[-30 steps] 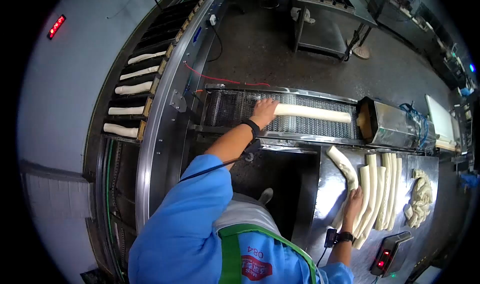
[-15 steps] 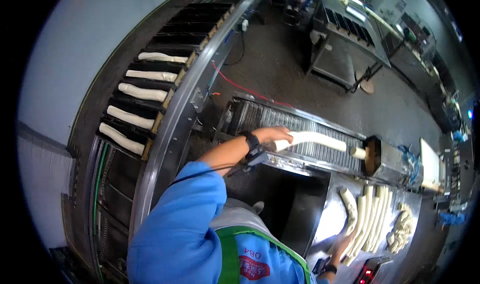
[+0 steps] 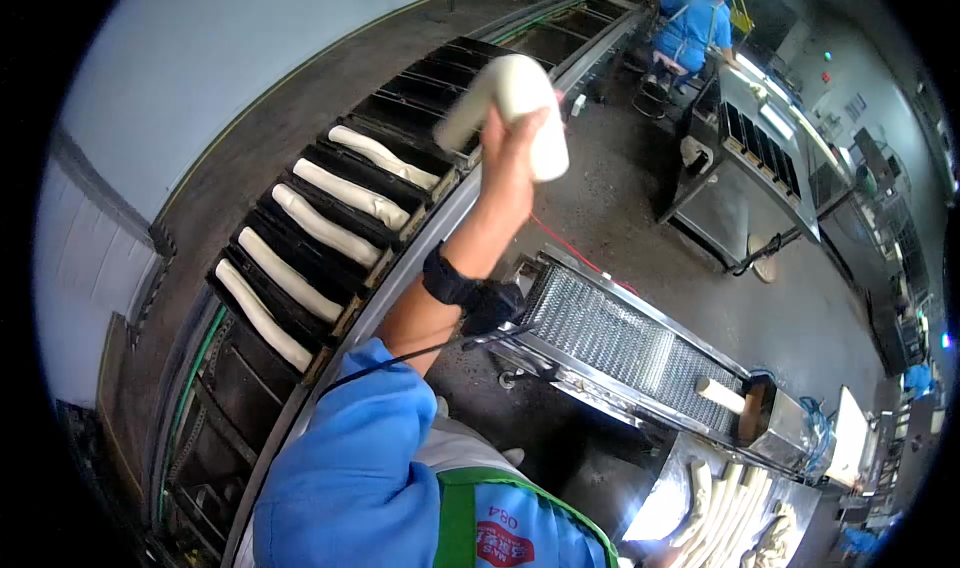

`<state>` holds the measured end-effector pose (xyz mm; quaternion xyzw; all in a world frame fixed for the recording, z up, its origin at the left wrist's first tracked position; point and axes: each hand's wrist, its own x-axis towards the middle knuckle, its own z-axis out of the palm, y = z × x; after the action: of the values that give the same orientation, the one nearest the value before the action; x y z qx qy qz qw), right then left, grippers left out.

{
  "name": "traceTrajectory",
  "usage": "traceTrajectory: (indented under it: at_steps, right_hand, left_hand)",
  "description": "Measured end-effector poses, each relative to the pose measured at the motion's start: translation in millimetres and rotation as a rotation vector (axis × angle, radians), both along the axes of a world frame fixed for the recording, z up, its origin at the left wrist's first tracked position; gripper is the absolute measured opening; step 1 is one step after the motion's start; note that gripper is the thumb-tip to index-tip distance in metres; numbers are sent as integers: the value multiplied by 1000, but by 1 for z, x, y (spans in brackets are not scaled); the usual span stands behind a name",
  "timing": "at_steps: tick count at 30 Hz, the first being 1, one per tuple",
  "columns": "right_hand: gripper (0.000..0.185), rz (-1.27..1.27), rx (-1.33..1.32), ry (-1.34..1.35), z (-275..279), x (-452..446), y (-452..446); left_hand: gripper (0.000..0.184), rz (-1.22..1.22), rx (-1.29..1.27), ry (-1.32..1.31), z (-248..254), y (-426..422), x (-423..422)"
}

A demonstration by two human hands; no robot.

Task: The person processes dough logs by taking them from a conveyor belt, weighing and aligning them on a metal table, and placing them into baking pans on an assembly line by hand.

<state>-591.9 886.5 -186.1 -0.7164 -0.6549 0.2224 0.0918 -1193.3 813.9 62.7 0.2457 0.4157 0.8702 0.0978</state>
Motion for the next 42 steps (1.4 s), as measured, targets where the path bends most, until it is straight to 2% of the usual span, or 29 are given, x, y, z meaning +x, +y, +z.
traceTrajectory:
  at_steps: [3,5,7,8,10,11,13,14,15,17,21,23,25,27,29,31,33,35,38,41,42]
  right_hand:
    - [62,-12,-43,79,3,-27,9]
    - [62,-33,-74,146,8,-35,12]
    - [62,-61,-101,249,17,-39,15]
    - [62,-86,-120,328,25,-38,16]
    - [62,-120,-147,484,46,-33,21]
    - [62,-129,-159,571,62,-28,24]
    - [62,-83,-199,730,100,-33,31]
    - [62,-10,-209,753,122,-46,35]
    - [62,81,-217,741,144,-70,38]
    - [71,330,-215,656,198,-159,43]
    - [80,685,-110,627,266,-304,57]
    - [79,885,-153,670,298,-383,50]
    - [69,1076,-56,631,307,-447,53]
    - [54,1361,-39,580,322,-524,30]
    - [44,1532,14,342,305,-602,10]
    - [41,1704,587,203,257,-665,-11]
    - [40,1770,938,-51,196,-733,-26]
    - [44,1881,1026,-195,125,-775,-33]
    - [32,1744,409,105,63,-814,-32]
    - [29,1760,492,139,50,-834,-30]
    - [25,1765,512,57,43,-836,-33]
  left_hand:
    - [41,194,79,-135,-38,1,-71]
    - [50,199,18,-350,-77,-6,-122]
    - [47,34,-329,-125,-158,-44,-165]
    - [51,-44,-600,-53,-180,-63,-172]
    - [35,-48,-762,-281,-189,-80,-180]
    - [31,-64,-691,-556,-203,-83,-196]
    - [31,99,-988,-333,-230,-104,-217]
    - [29,117,-1093,-70,-224,-118,-217]
    - [29,301,-1211,-32,-236,-124,-225]
    - [33,306,-1375,89,-234,-142,-247]
    - [33,316,-1369,111,-202,-170,-241]
    - [33,292,-1414,131,-176,-188,-232]
    - [33,271,-1457,153,-152,-207,-225]
    - [33,102,-1487,237,-134,-230,-219]
    - [32,174,-1569,173,-136,-238,-219]
    - [30,152,-1589,202,-135,-254,-217]
    - [30,176,-1613,187,-129,-258,-215]
    - [30,52,-1794,201,-130,-252,-221]
    - [28,120,-1856,328,-141,-245,-230]
    - [26,117,-1860,438,-155,-231,-252]
    - [26,118,-1819,456,-169,-222,-261]
